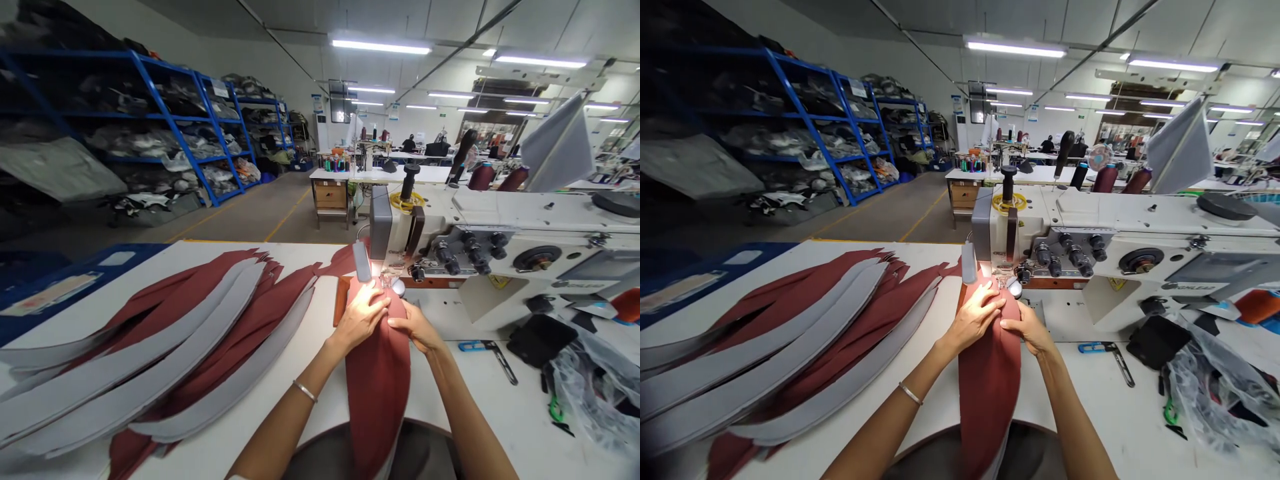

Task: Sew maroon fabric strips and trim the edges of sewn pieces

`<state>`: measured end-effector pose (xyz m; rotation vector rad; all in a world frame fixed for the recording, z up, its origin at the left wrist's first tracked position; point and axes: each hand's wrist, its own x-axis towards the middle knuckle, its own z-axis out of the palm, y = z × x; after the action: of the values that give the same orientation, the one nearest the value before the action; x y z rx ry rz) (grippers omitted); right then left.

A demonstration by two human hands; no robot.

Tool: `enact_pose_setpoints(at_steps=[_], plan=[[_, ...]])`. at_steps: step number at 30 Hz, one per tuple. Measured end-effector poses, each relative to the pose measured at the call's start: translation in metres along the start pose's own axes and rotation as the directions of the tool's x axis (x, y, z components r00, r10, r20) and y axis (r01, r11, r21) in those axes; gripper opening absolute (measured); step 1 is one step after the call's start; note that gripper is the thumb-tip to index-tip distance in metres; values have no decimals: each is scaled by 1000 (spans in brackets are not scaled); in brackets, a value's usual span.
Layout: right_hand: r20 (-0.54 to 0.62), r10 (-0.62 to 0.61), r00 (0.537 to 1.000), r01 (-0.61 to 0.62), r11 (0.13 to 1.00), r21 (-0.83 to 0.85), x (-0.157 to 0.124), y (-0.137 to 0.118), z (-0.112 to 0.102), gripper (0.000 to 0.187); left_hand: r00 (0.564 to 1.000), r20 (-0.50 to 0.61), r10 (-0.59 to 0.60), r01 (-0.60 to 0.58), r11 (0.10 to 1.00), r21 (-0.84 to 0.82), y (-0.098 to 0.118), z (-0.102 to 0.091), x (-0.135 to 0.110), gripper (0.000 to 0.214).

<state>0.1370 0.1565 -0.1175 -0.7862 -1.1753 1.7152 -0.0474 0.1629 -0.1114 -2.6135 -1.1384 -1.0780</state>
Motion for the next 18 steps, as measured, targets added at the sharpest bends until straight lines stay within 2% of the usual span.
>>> enact_pose_setpoints(at_steps=[6,12,16,18], plan=[[-39,-4,999,5,999,34,5,2,-2,58,1000,-18,3,-3,999,-32,-2,2,2,30],[-87,-35,996,43,995,90,6,0,4,50,994,-102,-28,23,999,-49,-12,9,9,28],[-157,-103,982,113,992,52,9,-1,12,43,985,-169,-11,0,998,-62,-19,18,12,29],[-205,-152,967,151,988,-22,4,7,14,39,976,-213,-46,32,997,-67,-15,25,-1,35]])
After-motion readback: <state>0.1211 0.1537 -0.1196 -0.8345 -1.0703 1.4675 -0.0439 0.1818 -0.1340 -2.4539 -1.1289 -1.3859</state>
